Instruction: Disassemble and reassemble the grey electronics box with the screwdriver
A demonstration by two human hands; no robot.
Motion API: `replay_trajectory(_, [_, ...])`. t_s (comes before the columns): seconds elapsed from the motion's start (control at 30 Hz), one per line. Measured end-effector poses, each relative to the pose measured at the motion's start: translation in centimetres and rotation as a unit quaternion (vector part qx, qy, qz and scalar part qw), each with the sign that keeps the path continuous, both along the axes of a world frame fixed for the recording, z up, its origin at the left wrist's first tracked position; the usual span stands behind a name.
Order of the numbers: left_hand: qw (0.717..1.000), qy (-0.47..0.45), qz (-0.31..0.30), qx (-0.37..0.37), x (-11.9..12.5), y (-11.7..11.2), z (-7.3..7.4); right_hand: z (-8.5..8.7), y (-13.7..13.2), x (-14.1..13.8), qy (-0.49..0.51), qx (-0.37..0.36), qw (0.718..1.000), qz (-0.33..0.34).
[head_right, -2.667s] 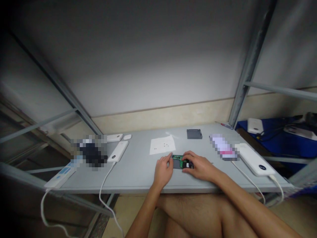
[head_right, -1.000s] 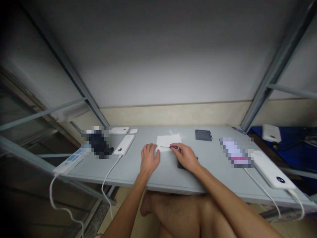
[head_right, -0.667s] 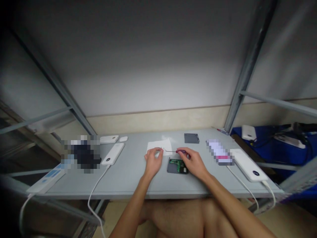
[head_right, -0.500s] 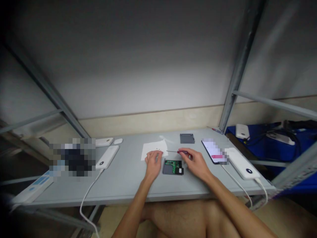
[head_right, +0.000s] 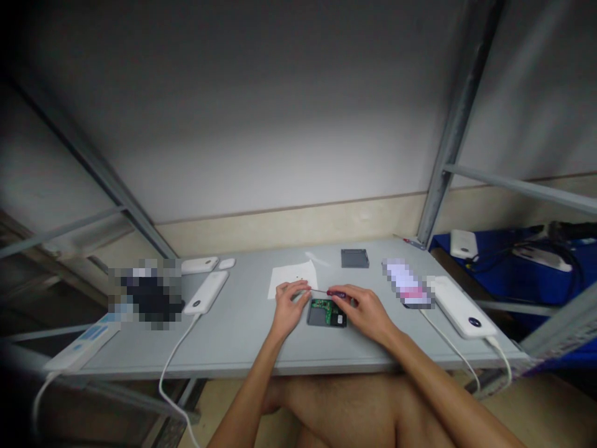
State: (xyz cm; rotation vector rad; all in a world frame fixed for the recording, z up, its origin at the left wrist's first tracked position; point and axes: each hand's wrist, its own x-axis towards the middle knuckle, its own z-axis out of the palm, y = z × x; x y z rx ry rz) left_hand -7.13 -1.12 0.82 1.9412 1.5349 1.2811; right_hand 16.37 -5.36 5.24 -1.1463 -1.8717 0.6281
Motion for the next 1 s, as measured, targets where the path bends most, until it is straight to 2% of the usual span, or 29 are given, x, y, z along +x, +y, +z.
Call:
replay_trajectory(0.27, [0.999,-0.046,-0.002,-0.002,-0.5,-0.2,0.4,-0.2,0.2,-0.5,0.021,-0.001,1.000,-0.011])
replay_trajectory(0.5, [0.996,-0.084,-0.017,0.020,-0.9,-0.2,0.1,0.1,0.0,-0.6,0.069,-0.025,0.995,-0.061])
replay_trajectory(0.77, [0.996,-0.082,-0.036,0.019,-1.1,0.0,0.1,0.1,0.0,-0.7,0.097,-0.062,0.992,-0.050])
replay_trajectory(1.0, [0.991,-0.111,-0.069,-0.005,-1.5,0.4,-0.1,-0.6,0.5,-0.2,0.153,-0.142,0.978,-0.009])
